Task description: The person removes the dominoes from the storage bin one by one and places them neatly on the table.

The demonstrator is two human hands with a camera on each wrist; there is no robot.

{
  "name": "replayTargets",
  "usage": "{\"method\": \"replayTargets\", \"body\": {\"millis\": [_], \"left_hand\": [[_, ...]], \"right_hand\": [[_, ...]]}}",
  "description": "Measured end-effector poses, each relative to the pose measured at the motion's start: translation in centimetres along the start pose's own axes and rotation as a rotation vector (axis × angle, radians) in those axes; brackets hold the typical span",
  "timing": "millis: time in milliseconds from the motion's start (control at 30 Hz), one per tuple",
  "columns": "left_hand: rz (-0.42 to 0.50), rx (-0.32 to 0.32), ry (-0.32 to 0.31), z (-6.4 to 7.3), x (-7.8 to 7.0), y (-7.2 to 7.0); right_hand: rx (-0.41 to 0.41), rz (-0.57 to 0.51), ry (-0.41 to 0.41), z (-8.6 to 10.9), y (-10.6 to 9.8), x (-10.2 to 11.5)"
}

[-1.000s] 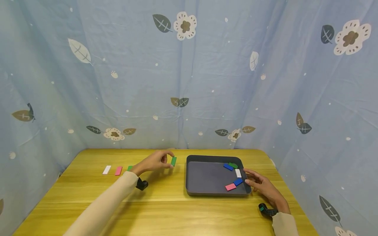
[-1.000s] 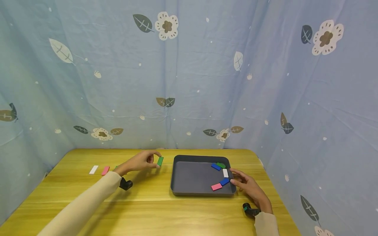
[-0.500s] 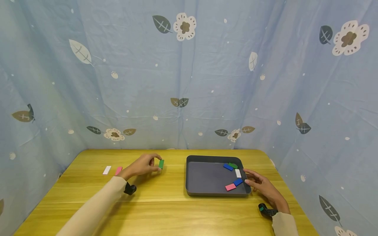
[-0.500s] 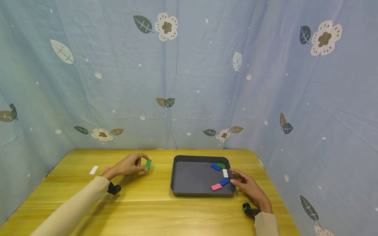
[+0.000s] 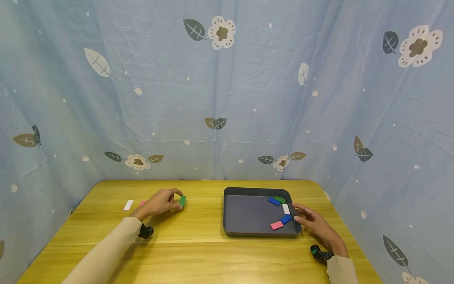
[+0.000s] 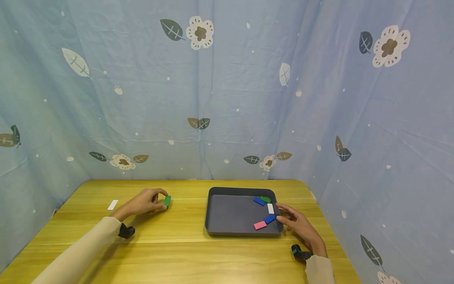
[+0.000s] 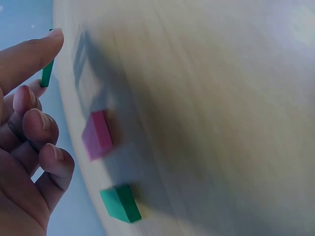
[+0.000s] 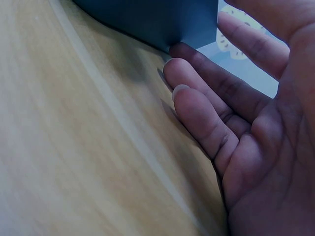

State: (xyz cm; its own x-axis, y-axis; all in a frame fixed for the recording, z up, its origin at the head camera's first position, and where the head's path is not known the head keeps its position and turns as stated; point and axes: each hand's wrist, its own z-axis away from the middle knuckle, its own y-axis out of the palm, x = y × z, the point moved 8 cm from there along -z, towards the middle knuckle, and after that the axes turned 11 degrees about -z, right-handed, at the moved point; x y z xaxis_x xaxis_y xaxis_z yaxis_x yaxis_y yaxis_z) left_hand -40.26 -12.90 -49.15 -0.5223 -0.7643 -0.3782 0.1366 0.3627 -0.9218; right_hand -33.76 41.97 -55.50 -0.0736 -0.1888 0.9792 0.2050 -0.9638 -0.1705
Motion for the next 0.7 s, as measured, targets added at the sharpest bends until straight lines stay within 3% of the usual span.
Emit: {"method": "replayTargets", "body": {"millis": [200, 700], "left_hand": [[-0.021, 0.015, -0.027, 0.57, 0.9, 0.03], [-0.038, 0.049, -0.029, 1.04, 1.06, 0.11]], "right_hand": [[0.01, 0.002, 0.011, 0.03, 0.01, -0.03], [-0.003, -0.002, -0.007, 0.04, 0.01, 0.02]]}}
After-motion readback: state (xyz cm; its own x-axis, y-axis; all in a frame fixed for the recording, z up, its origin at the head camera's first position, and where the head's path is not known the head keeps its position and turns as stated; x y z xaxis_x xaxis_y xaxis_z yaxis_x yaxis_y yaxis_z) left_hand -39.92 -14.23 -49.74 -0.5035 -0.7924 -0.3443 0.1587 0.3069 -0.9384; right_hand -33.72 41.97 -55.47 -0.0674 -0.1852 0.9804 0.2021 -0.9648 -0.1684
